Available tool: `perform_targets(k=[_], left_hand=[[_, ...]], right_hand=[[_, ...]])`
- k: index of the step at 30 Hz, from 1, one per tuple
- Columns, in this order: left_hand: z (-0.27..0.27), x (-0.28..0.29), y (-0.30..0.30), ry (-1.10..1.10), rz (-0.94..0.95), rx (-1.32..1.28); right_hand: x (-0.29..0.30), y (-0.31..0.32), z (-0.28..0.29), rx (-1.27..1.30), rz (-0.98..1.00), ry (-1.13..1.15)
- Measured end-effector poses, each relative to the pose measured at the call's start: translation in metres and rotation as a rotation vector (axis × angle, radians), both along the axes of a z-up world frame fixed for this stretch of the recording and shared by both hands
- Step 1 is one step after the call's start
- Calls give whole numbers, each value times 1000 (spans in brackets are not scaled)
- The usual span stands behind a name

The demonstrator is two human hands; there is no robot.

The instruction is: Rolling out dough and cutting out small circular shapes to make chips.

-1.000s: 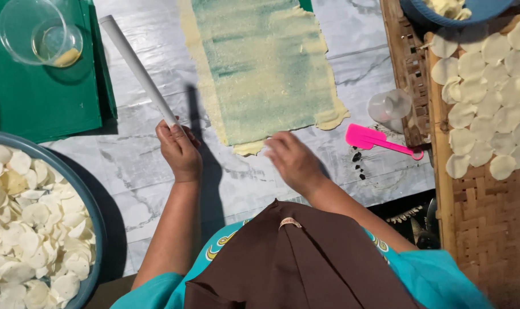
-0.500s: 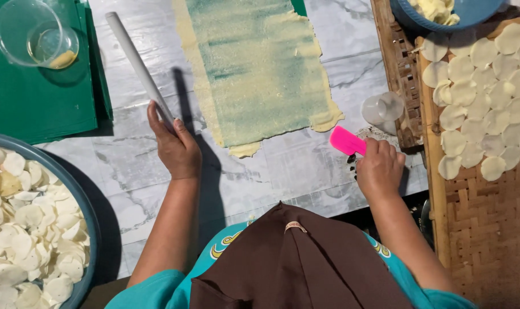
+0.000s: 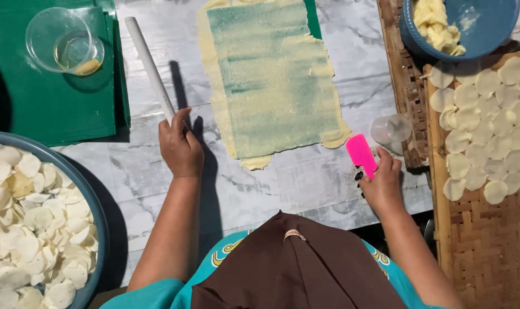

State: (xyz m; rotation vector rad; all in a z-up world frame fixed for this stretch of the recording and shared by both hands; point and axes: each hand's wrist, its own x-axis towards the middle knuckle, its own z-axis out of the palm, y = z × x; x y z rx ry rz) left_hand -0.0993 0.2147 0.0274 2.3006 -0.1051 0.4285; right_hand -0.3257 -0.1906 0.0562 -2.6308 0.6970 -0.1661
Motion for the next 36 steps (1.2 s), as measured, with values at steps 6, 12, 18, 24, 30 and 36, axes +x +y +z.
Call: perform_targets(k=[6,12,18,24,30,36], left_hand=[[9,-1,-2,-18,-19,6],[10,0,-4,3,-11,60],[17,3,-7,10,-8,45],[50,5,-19,86,15,42],[44,9,-19,140,48,32],[43,11,-21,151,63,35]], right_hand=[[-3,-11,-12,190,-74,109],[30,21,43,306,-36,395],[172,16,61,-89,452,-73],[355,46,65,-380,591,-272],[460,61,31,-457,694,-264],[483,58,15,-482,805,-198]])
